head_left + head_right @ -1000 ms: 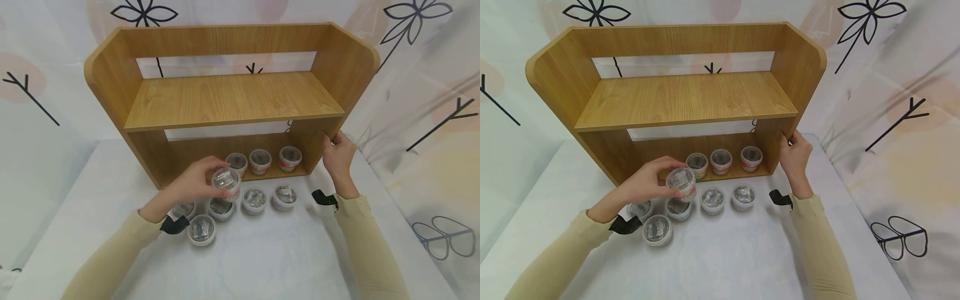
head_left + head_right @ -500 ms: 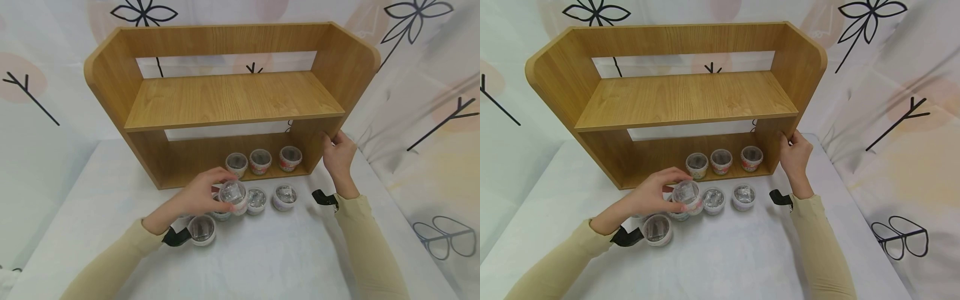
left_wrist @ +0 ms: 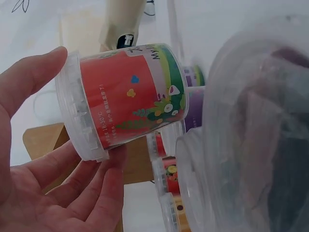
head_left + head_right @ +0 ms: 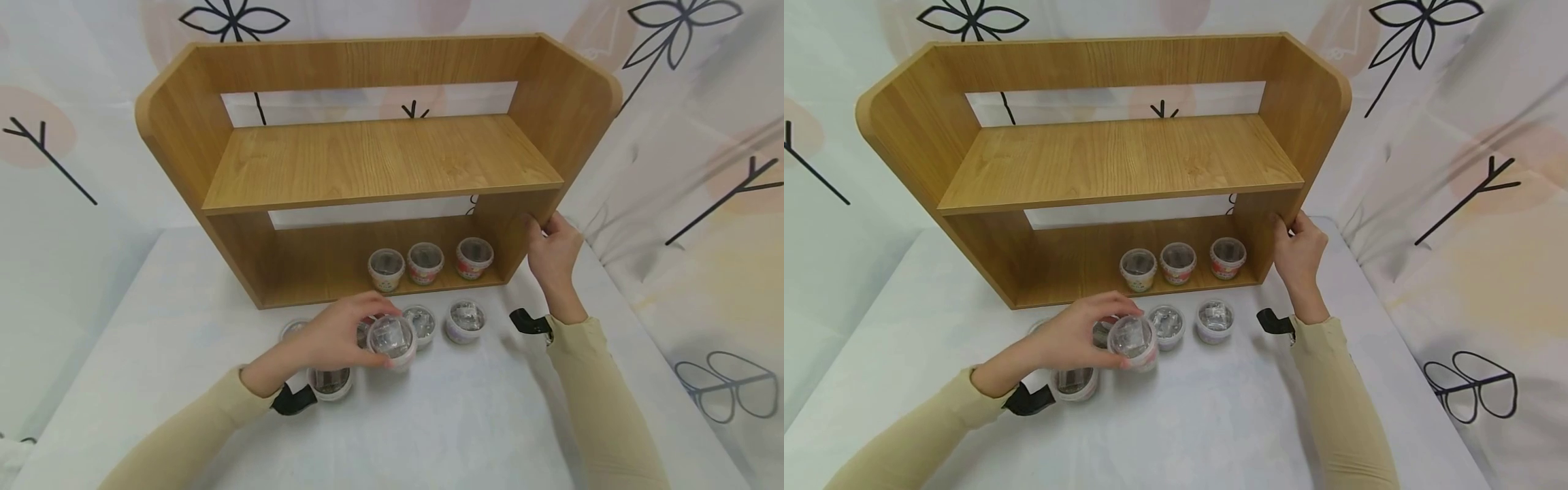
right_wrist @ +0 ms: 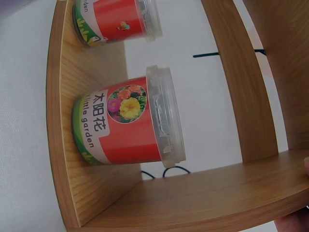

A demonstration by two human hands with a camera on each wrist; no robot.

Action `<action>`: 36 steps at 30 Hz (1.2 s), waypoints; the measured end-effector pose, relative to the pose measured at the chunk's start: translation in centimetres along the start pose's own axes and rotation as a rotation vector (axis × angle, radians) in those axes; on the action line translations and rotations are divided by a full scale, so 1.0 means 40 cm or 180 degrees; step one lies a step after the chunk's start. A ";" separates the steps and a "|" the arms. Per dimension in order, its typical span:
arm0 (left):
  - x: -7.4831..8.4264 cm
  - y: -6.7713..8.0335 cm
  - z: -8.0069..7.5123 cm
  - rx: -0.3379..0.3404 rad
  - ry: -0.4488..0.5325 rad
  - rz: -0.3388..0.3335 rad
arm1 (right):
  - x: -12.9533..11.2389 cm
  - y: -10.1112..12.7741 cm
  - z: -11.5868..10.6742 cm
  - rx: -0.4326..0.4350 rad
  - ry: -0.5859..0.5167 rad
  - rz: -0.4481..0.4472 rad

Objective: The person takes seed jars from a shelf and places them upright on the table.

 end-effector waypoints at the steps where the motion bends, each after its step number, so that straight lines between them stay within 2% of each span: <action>1: 0.004 0.000 0.003 -0.0012 -0.0061 0.0008 | 0.000 0.000 0.000 0.0003 0.0004 -0.0004; 7: 0.021 -0.001 0.023 -0.0081 -0.0270 0.0083 | 0.001 0.001 0.000 0.0011 0.0015 0.0007; 19: 0.014 0.003 0.058 -0.0211 -0.0405 -0.0020 | 0.003 -0.001 0.000 0.0018 0.0020 0.0019; 36: 0.006 0.003 0.089 -0.0172 -0.0731 0.0027 | 0.004 -0.002 -0.001 0.0037 0.0017 -0.0035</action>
Point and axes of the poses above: each hand's wrist, its own y-axis away from the middle knuckle, its own z-axis out of the palm, x = y × z, the point moved 9 cm from there along -y, towards the middle knuckle, and after that the axes turned 13 degrees about -y, right-handed, at the moved point
